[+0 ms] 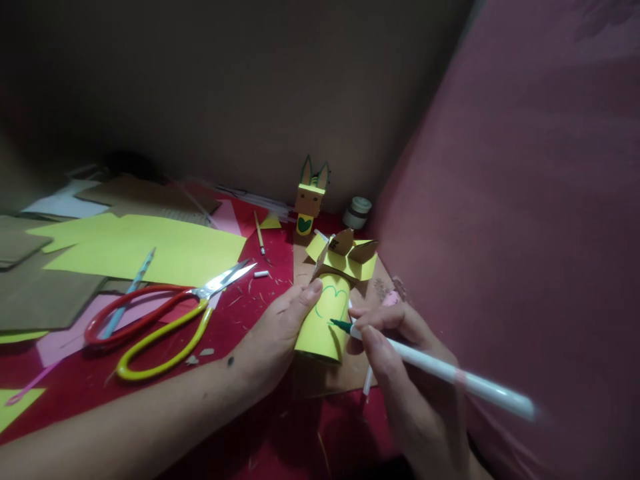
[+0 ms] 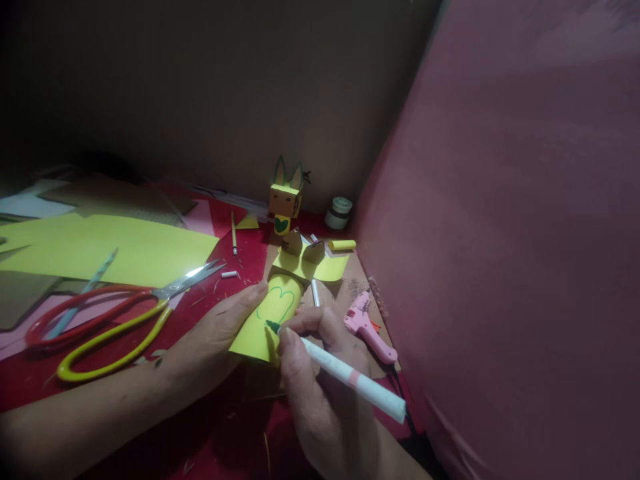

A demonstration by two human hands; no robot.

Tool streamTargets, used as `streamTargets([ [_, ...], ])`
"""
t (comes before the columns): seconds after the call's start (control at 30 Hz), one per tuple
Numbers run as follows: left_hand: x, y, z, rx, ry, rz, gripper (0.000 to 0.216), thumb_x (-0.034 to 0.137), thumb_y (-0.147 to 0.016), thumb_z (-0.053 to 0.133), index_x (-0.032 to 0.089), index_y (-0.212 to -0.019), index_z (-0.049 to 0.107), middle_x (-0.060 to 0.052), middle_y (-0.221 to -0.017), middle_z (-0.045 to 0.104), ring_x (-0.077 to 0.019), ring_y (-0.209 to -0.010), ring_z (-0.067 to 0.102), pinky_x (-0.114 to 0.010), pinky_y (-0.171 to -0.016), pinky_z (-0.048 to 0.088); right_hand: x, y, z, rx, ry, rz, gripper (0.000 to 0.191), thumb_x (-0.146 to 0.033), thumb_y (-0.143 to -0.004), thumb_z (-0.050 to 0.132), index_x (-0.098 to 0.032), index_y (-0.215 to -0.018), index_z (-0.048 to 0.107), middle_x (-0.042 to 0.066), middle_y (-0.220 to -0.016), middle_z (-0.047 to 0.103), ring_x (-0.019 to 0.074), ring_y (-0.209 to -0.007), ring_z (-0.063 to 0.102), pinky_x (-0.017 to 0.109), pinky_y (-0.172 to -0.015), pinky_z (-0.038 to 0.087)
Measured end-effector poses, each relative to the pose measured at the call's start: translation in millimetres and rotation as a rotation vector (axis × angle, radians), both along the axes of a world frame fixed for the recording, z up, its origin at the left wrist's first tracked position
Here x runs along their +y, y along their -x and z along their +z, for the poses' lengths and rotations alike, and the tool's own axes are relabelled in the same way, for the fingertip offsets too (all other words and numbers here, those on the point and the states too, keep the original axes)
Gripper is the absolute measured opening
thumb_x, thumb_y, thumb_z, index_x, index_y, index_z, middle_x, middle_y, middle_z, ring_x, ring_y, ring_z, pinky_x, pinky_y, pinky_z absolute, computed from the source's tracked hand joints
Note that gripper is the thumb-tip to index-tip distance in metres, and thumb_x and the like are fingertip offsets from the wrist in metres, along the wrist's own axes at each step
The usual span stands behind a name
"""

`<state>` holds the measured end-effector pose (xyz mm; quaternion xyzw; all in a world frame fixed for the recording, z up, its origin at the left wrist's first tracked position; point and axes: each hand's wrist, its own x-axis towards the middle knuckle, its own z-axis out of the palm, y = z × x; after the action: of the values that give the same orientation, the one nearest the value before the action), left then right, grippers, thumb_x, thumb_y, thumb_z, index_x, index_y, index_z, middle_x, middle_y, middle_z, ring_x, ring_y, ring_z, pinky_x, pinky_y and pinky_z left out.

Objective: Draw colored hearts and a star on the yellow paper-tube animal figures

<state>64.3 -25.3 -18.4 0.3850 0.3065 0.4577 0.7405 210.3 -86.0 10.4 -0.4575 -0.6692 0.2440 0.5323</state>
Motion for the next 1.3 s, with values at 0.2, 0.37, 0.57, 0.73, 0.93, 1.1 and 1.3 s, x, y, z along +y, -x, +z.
streamTargets([
  [0.2,0,1,0.5,0.0,-0.058,-0.038,0.047,0.057,-0.096,0.059,0.012,-0.105,0.071,-0.013,-0.094,0.079,-0.0206,-0.078,0.071,-0.028,-0.071,0.053,2,6,3.1,-0.125,-0.037,-0.046,0.015,-0.028,-0.098,0.057,-0.023,-0.084,0.063,-0.004,-0.069,0.063,0.0078,-0.051,0.056,0.019,-0.047,0.046],
  [0.37,0,1,0.0,-0.036,-0.068,-0.052,0.047,0.057,-0.096,0.058,0.012,-0.106,0.071,-0.013,-0.097,0.08,-0.0214,-0.081,0.072,-0.03,-0.076,0.055,5,11,4.1,-0.223,-0.142,-0.111,0.014,-0.022,-0.096,0.058,-0.022,-0.083,0.062,-0.005,-0.068,0.062,0.0084,-0.059,0.06,0.019,-0.057,0.049],
  [0.57,1,1,-1.2,-0.045,-0.025,-0.01,0.047,0.056,-0.093,0.064,0.014,-0.114,0.067,-0.013,-0.1,0.08,-0.0218,-0.081,0.073,-0.029,-0.073,0.054,6,13,6.0,-0.325,-0.224,-0.116,0.012,-0.016,-0.095,0.056,-0.021,-0.085,0.06,-0.004,-0.069,0.063,0.0085,-0.062,0.06,0.02,-0.064,0.051],
  [0.73,0,0,1.2,-0.047,-0.003,-0.017,0.046,0.055,-0.094,0.064,0.014,-0.114,0.066,-0.012,-0.095,0.08,-0.0201,-0.075,0.072,-0.027,-0.064,0.051,2,9,5.5,-0.293,-0.18,-0.103,0.015,-0.019,-0.096,0.055,-0.022,-0.082,0.059,-0.004,-0.068,0.062,0.0101,-0.061,0.06,0.023,-0.062,0.05],
  [0.93,-1,0,-2.4,-0.018,0.018,-0.015,0.048,0.058,-0.092,0.065,0.015,-0.113,0.065,-0.011,-0.098,0.079,-0.017,-0.07,0.068,-0.028,-0.068,0.052,-6,-3,-0.2,-0.096,-0.068,-0.176,0.017,-0.028,-0.098,0.058,-0.024,-0.082,0.062,-0.003,-0.071,0.066,0.0105,-0.059,0.06,0.021,-0.057,0.048],
  [1.1,0,1,-2.8,0.02,0.016,-0.015,0.041,0.052,-0.094,0.064,0.014,-0.107,0.066,-0.01,-0.094,0.077,-0.0175,-0.071,0.066,-0.03,-0.069,0.05,-6,-4,-5.6,-0.082,-0.054,-0.197,0.018,-0.029,-0.097,0.059,-0.023,-0.08,0.063,-0.003,-0.068,0.064,0.0112,-0.062,0.062,0.02,-0.055,0.047],
  [1.3,0,1,-5.5,0.014,0.009,-0.008,0.04,0.053,-0.091,0.068,0.014,-0.102,0.068,-0.01,-0.092,0.077,-0.0191,-0.075,0.067,-0.03,-0.07,0.05,-9,-1,-4.2,-0.075,-0.038,-0.186,0.018,-0.028,-0.098,0.058,-0.022,-0.081,0.062,-0.003,-0.065,0.064,0.0102,-0.053,0.058,0.02,-0.05,0.047],
])
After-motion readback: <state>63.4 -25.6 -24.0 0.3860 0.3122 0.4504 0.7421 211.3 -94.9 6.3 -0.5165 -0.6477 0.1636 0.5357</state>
